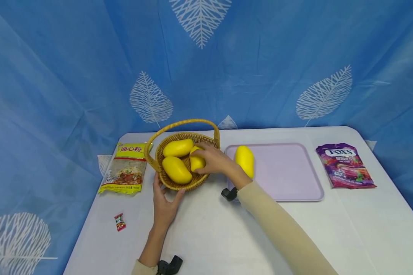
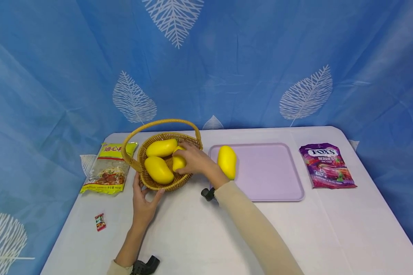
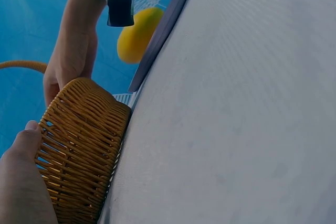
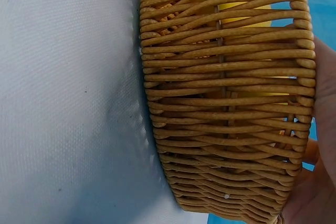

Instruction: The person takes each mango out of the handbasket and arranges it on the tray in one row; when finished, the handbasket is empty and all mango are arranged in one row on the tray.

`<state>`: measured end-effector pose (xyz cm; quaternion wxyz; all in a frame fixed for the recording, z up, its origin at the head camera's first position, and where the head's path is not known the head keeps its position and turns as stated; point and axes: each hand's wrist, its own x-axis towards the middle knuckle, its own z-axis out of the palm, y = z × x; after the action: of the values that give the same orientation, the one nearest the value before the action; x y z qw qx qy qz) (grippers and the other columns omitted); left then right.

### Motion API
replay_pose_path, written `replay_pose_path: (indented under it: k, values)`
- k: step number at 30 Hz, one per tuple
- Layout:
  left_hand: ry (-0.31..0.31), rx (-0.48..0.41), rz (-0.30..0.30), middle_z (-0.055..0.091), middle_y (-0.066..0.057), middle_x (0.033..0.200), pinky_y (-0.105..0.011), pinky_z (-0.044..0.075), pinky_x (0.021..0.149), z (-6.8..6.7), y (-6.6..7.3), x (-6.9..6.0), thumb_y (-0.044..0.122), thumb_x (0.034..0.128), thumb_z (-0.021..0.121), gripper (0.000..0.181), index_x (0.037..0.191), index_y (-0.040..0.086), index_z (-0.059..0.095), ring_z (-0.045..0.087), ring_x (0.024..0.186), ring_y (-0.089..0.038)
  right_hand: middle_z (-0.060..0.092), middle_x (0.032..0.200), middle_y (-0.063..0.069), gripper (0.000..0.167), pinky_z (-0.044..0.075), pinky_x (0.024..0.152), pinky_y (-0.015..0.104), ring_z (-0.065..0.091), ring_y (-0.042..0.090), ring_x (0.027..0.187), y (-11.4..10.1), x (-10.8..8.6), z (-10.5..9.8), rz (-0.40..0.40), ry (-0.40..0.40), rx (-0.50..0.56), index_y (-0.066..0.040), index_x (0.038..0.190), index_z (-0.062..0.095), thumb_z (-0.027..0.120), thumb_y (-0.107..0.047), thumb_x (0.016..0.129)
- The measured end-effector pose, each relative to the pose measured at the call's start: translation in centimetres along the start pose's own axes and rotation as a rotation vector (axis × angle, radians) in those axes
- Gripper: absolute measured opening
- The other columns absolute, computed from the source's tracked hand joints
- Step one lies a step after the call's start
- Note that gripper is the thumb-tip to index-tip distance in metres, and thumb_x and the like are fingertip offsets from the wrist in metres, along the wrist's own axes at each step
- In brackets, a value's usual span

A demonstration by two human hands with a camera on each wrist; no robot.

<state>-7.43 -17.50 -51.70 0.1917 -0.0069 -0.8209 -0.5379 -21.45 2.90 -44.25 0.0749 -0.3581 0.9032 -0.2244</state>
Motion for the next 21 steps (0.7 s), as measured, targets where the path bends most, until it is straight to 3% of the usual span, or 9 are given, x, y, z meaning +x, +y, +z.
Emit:
replay_pose_path:
  k: [7, 16, 21]
  values:
    - [-0.001, 0.000, -0.005, 0.021, -0.013, 0.161, -0.027, 0.042, 0.100, 0.1, -0.2, -0.1, 0.015, 0.0844, 0.078, 0.103, 0.158, 0.016, 0.006, 0.036, 0.139, -0.029, 0.038, 0.153, 0.014, 0.054, 0.037, 0.112, 0.048, 0.034, 0.032, 0.143, 0.1, -0.5, 0.0, -0.026, 0.048, 0.022, -0.019, 0.130, 0.064, 0.077, -0.038, 0.082]
    - [0.000, -0.013, 0.002, 0.021, -0.014, 0.160, -0.017, 0.040, 0.099, 0.0, 0.0, 0.0, 0.016, 0.0847, 0.077, 0.102, 0.159, 0.017, 0.006, 0.037, 0.138, -0.029, 0.035, 0.156, 0.014, 0.054, 0.038, 0.111, 0.050, 0.032, 0.034, 0.144, -0.3, -1.2, -1.0, -0.070, 0.133, 0.067, -0.018, 0.130, 0.063, 0.078, -0.036, 0.081]
    - [-0.001, -0.003, 0.005, 0.020, -0.014, 0.161, -0.021, 0.041, 0.098, 0.1, 0.0, -0.1, 0.016, 0.0846, 0.078, 0.103, 0.159, 0.017, 0.005, 0.037, 0.138, -0.031, 0.037, 0.154, 0.016, 0.053, 0.040, 0.110, 0.049, 0.032, 0.034, 0.144, -0.5, -1.7, -1.4, -0.121, 0.185, 0.064, -0.017, 0.128, 0.064, 0.079, -0.035, 0.081]
